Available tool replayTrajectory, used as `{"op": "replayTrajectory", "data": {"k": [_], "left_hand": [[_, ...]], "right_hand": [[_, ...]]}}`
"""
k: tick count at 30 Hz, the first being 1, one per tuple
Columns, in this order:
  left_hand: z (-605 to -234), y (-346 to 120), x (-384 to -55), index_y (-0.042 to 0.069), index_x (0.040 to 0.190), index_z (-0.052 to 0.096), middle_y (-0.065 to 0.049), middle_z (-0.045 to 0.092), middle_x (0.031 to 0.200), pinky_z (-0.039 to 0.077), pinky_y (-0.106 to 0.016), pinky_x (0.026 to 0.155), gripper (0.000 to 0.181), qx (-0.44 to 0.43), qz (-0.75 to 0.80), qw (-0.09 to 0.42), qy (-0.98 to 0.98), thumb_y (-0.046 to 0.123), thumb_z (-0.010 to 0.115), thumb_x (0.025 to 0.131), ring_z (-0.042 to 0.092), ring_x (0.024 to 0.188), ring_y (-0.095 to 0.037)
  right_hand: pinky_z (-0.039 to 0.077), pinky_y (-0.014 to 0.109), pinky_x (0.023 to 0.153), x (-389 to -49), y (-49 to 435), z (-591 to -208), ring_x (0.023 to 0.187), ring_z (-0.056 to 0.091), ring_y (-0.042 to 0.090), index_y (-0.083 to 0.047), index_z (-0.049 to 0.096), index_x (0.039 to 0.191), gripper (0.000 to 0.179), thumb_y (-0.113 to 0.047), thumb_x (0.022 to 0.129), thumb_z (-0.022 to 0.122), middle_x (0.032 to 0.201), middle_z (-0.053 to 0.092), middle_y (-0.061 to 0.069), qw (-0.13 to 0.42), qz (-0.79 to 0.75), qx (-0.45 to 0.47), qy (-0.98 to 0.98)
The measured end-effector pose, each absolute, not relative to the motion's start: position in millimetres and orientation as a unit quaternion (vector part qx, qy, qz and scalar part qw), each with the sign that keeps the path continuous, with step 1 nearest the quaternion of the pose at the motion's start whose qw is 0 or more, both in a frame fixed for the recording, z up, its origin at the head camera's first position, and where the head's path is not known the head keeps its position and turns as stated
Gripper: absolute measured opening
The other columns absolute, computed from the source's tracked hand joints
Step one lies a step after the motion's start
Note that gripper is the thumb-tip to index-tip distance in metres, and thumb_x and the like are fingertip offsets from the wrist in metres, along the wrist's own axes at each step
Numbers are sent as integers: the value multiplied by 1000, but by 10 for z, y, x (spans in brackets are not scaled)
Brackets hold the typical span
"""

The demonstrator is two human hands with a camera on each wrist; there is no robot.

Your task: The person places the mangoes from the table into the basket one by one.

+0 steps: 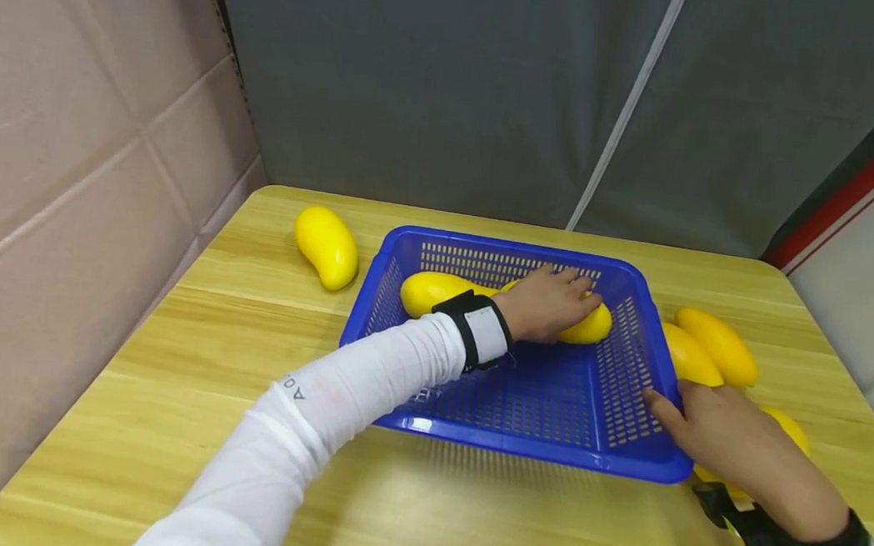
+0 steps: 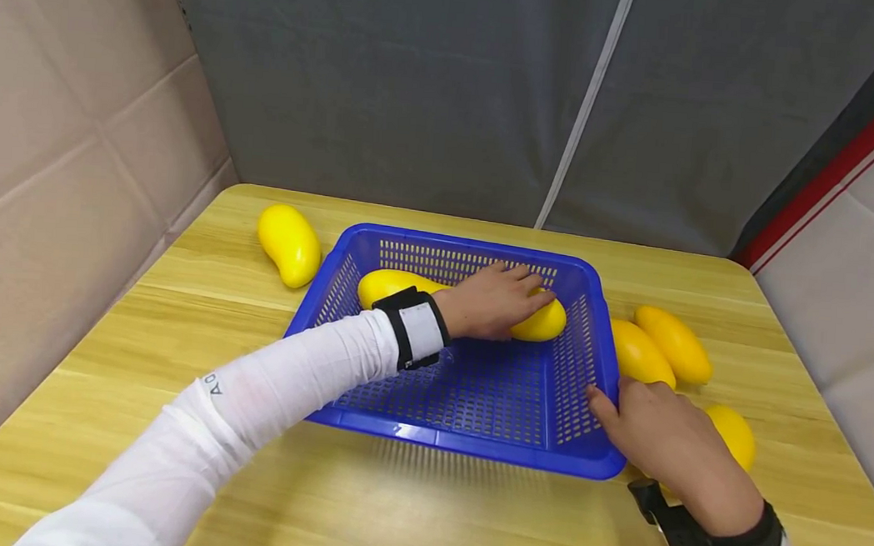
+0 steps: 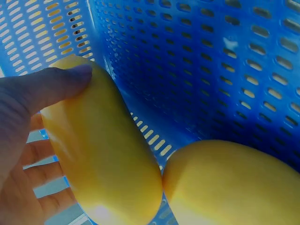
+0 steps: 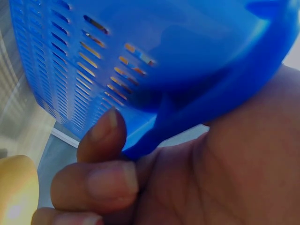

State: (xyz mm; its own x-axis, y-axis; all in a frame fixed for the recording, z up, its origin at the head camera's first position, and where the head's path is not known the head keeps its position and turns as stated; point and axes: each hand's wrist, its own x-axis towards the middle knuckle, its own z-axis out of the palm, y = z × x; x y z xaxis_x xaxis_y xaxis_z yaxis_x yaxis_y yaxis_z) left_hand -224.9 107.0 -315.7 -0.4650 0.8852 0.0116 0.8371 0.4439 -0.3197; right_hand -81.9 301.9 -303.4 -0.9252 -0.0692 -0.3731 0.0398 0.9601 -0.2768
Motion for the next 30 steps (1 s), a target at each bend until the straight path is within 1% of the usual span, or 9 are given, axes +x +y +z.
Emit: {"op": "replayTrajectory", "data": {"k": [3,6,11,15,22,25,30], "left_hand": [[-3153,1070,-2240,17,139,46,-5,51,132,45,-42,92,56,-509,139,88,-845,30,62,88,47,121,-24],[-3152,1063,-2241,16,141,44,-5,50,134,43,-42,94,60,-510,139,79,-845,34,64,87,46,122,-24],[-3163,1053,-2239,16,142,43,-5,50,133,44,-41,92,69,-510,139,73,-846,41,68,83,48,119,-24],[-3164,1051,-2228,16,142,42,-5,50,132,46,-40,88,67,-511,134,69,-846,38,68,84,51,115,-25],[-3142,1032,-2230,17,142,41,-6,53,128,48,-40,85,58,-519,120,64,-844,24,61,88,53,110,-27],[-3131,1031,-2238,17,143,40,-7,52,128,49,-40,86,58,-522,107,54,-844,23,60,89,53,110,-27],[-3123,1030,-2254,16,144,39,-7,50,131,48,-39,89,64,-523,91,35,-847,25,65,86,51,113,-28]], "right_hand": [[39,32,44,-815,3017,-3032,47,51,16,15,48,121,67,-48,100,38,64,56,2,189,-140,-8,972],[39,32,44,-810,3017,-3030,47,51,16,15,49,119,67,-48,100,38,64,56,2,187,-137,-7,973],[39,31,43,-807,3031,-3037,47,51,16,15,48,121,69,-49,100,38,64,56,2,193,-140,-6,971],[40,31,43,-797,3045,-3060,47,51,16,15,47,123,71,-51,99,38,64,56,2,197,-144,-3,970],[40,31,43,-794,3049,-3072,47,52,16,15,46,124,73,-53,99,37,64,57,2,200,-148,-2,969],[41,31,43,-795,3035,-3055,48,53,16,15,45,125,72,-52,99,38,66,58,2,201,-151,-3,968],[41,32,44,-799,3007,-3020,49,53,16,16,44,125,70,-49,100,39,67,59,2,196,-149,-6,969]]}}
